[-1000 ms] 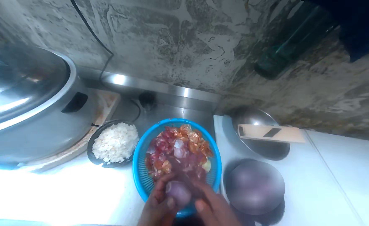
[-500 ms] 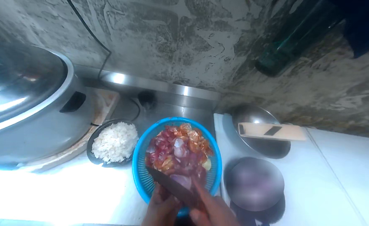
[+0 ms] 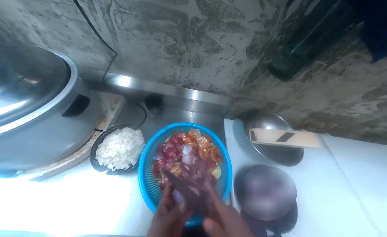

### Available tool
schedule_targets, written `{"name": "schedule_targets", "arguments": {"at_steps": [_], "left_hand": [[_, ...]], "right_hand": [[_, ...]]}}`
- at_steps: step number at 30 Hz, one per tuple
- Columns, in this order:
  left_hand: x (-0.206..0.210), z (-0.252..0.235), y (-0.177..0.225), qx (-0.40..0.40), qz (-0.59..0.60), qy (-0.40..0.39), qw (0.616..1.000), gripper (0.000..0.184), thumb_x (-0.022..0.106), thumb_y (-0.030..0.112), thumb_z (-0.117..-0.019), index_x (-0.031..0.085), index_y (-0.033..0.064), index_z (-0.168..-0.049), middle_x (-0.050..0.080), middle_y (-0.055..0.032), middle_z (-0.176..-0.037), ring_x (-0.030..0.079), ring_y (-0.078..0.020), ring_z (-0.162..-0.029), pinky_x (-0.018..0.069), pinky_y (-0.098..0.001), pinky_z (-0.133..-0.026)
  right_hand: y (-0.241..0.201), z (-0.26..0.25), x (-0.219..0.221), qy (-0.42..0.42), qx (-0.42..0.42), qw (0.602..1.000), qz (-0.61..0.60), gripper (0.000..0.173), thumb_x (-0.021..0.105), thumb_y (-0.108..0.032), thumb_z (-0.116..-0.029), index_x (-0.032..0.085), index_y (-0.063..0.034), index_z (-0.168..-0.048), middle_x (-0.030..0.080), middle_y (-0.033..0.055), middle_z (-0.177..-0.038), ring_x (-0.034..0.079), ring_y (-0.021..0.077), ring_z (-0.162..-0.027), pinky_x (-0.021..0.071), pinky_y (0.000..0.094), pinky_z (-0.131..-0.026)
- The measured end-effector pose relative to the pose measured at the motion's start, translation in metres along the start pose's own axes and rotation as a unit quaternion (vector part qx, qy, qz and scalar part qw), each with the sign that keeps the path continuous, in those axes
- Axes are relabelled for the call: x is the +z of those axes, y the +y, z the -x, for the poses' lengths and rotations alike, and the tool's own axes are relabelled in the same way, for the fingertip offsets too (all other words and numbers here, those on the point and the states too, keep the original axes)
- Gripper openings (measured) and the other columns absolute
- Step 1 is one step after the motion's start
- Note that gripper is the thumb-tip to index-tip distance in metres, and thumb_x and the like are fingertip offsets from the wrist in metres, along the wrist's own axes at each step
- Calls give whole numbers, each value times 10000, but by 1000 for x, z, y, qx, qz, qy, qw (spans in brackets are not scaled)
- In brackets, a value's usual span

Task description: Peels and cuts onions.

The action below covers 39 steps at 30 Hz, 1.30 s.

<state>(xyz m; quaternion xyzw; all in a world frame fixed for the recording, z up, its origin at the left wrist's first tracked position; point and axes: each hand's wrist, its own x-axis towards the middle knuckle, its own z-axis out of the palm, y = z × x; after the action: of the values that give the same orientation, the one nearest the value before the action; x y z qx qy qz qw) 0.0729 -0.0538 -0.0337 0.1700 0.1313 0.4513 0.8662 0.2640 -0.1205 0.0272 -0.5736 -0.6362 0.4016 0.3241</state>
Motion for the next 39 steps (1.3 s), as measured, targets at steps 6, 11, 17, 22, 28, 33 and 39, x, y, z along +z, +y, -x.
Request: {"name": "schedule_targets", "arguments": {"at_steps": [6, 11, 17, 22, 28, 33, 39], "left_hand": [[3, 2, 3, 14, -68, -28, 997, 575, 755, 39, -876, 556, 156, -1403, 676, -134, -1271, 687, -271, -1102, 562, -492, -970], [-4, 6, 6, 12, -113, -41, 993, 589, 752, 71, -892, 539, 157, -1434, 637, -131, -1343, 672, -278, -1139, 575, -500, -954], [-6, 3, 7, 12, -125, -40, 991, 617, 757, 78, -888, 508, 131, -1450, 605, -160, -1367, 660, -311, -1153, 578, -521, -942], [1, 5, 8, 63, -195, -106, 973, 576, 750, 173, -917, 541, 158, -1454, 601, -165, -1394, 644, -320, -1194, 577, -473, -966], [-4, 5, 7, 22, -189, -64, 980, 678, 720, 115, -933, 406, 90, -1533, 568, -144, -1425, 637, -303, -1202, 580, -511, -961], [7, 6, 8, 53, -253, -20, 966, 702, 713, -61, -882, 414, 14, -1513, 676, -92, -1307, 684, -216, -1138, 573, -415, -999], [10, 9, 11, 57, -324, -15, 944, 598, 748, -29, -857, 527, -12, -1412, 713, -69, -1233, 705, -185, -1082, 590, -390, -967]], "right_hand": [[-3, -2, 2, -16, 3, 999, 33, 690, 433, -484, -1069, 369, 9, -1547, 665, 108, -779, 629, 201, -593, 560, 447, -549], [3, -2, 5, 1, 0, 1000, -3, 627, 426, -494, -1071, 481, -8, -1464, 646, 98, -769, 616, 182, -606, 553, 413, -565], [1, -5, 6, 22, 9, 996, -85, 572, 444, -449, -1078, 502, -22, -1453, 643, 65, -814, 578, 114, -619, 537, 323, -580], [5, -6, -1, 79, 67, 982, -158, 501, 436, -378, -1092, 472, -35, -1456, 605, 18, -779, 526, 91, -556, 491, 287, -491], [-8, -2, -7, 41, 33, 999, -5, 745, 436, -470, -1070, 261, 39, -1586, 666, 92, -815, 608, 157, -606, 567, 395, -576], [-13, -1, -7, -66, 3, 993, 94, 759, 448, -490, -1062, 295, 51, -1572, 654, 121, -721, 622, 248, -569, 552, 490, -549], [-9, -3, -5, -55, 13, 992, 115, 646, 410, -508, -1068, 472, -25, -1493, 700, 123, -786, 682, 261, -642, 572, 514, -596]]}}
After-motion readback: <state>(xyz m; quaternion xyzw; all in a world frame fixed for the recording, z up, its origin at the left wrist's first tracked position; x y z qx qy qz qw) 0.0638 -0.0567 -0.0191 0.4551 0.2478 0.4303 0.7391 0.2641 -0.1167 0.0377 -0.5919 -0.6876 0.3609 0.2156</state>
